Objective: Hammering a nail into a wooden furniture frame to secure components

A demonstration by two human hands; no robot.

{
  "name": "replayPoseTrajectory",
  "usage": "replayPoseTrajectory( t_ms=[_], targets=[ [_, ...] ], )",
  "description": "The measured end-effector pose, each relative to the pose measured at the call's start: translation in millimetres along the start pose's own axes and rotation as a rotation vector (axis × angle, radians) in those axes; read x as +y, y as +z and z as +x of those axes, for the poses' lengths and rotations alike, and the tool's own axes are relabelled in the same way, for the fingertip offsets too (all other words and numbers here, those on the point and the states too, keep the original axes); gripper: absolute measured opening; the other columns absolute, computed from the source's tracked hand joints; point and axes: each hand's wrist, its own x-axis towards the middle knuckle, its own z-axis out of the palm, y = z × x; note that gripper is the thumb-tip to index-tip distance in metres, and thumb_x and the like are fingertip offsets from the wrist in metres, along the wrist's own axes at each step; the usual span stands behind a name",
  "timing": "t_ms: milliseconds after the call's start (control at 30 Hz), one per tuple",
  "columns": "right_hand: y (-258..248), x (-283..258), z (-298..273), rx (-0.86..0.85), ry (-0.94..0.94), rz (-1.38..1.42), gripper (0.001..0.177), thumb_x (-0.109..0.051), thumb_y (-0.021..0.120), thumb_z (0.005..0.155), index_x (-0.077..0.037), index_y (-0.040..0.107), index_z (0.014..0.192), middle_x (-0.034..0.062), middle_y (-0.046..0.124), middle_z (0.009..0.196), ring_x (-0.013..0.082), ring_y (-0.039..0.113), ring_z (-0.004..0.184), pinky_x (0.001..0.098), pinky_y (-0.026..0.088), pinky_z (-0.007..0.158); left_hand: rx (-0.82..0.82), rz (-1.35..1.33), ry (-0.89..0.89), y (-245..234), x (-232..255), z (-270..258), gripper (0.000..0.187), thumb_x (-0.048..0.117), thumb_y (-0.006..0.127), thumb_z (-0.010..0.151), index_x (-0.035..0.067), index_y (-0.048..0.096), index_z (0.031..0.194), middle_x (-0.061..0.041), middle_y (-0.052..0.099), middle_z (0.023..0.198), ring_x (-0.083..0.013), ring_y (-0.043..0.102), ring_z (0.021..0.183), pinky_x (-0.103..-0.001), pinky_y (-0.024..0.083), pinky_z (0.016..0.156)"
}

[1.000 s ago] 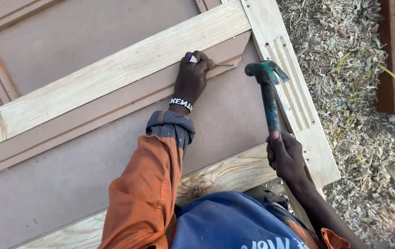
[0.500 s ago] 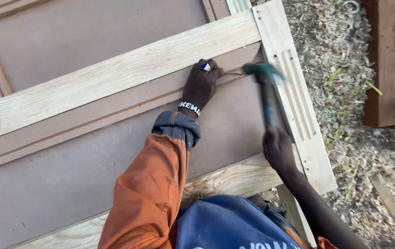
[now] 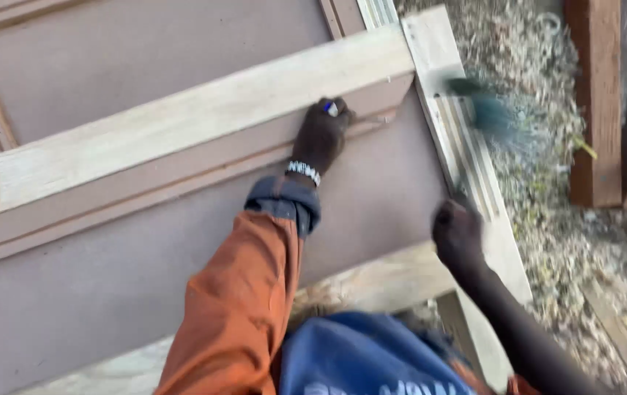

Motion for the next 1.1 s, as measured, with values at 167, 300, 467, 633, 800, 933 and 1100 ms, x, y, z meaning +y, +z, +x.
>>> replayPoseTrajectory(
  t_ms=[167,300,467,633,800,933,1100],
  targets=[
    [5,-79,13,-0.038,0.493,0.167,0.055,-0.039,0.046,0.114,-0.004,0.047,0.072,0.0063,0.04,0.05,0.0149,0.042,0.031,0.0284,0.035,0.026,0.078,0.028,0.046,13,-16,-1,0.009,0.01,0.066,0.09,0.017,0.069,0.085,-0.001,0.056,0.087,-0.0262,0.061,0.091,-0.038,0.05,0.075],
    [-1,-114,-8,0.091,0.321,0.349,0.059,-0.045,0.036,0.115,-0.003,0.051,0.076,0.0051,0.038,0.05,0.0135,0.041,0.03,0.0262,0.032,0.021,0.066,0.042,0.027,16,-10,-10,0.009,0.014,0.066,0.09,0.019,0.07,0.083,0.0,0.057,0.086,-0.0243,0.063,0.09,-0.037,0.051,0.077],
    [14,-47,-1,0.056,0.1,0.217,0.054,-0.04,0.04,0.11,0.001,0.054,0.079,0.0123,0.045,0.049,0.02,0.049,0.039,0.0318,0.035,0.03,0.066,0.043,0.03,7,-6,-4,0.01,0.014,0.067,0.092,0.016,0.07,0.082,-0.003,0.059,0.086,-0.0281,0.063,0.089,-0.04,0.051,0.077],
    [7,-76,4,-0.131,0.572,0.062,0.055,-0.041,0.043,0.113,-0.008,0.047,0.069,0.0046,0.044,0.045,0.0147,0.044,0.032,0.0277,0.036,0.027,0.055,-0.019,0.046,9,-12,-5,0.011,0.014,0.066,0.093,0.019,0.071,0.084,-0.001,0.059,0.085,-0.0274,0.064,0.088,-0.038,0.051,0.078],
    [-12,-40,-50,0.012,0.65,0.379,0.054,-0.043,0.046,0.112,-0.004,0.046,0.075,0.0074,0.041,0.053,0.0145,0.042,0.033,0.0294,0.035,0.023,0.04,-0.05,0.073,19,-15,-13,0.016,0.016,0.062,0.096,0.017,0.067,0.081,-0.002,0.061,0.085,-0.0262,0.067,0.09,-0.039,0.05,0.087],
    [-6,-39,-75,0.003,0.747,0.377,0.051,-0.037,0.049,0.111,0.0,0.051,0.075,0.0144,0.044,0.053,0.021,0.046,0.035,0.0352,0.039,0.027,0.139,-0.196,0.09,-11,0,-23,0.015,0.006,0.059,0.093,0.012,0.065,0.081,-0.006,0.062,0.087,-0.0306,0.065,0.098,-0.043,0.049,0.094],
    [-8,-9,-94,-0.023,0.698,0.297,0.051,-0.038,0.057,0.109,-0.001,0.052,0.074,0.01,0.041,0.051,0.0162,0.042,0.033,0.0278,0.032,0.026,0.209,-0.29,-0.1,-54,-13,-40,0.016,0.007,0.057,0.101,0.008,0.069,0.09,-0.01,0.063,0.089,-0.0386,0.063,0.092,-0.048,0.05,0.084]
  ],
)
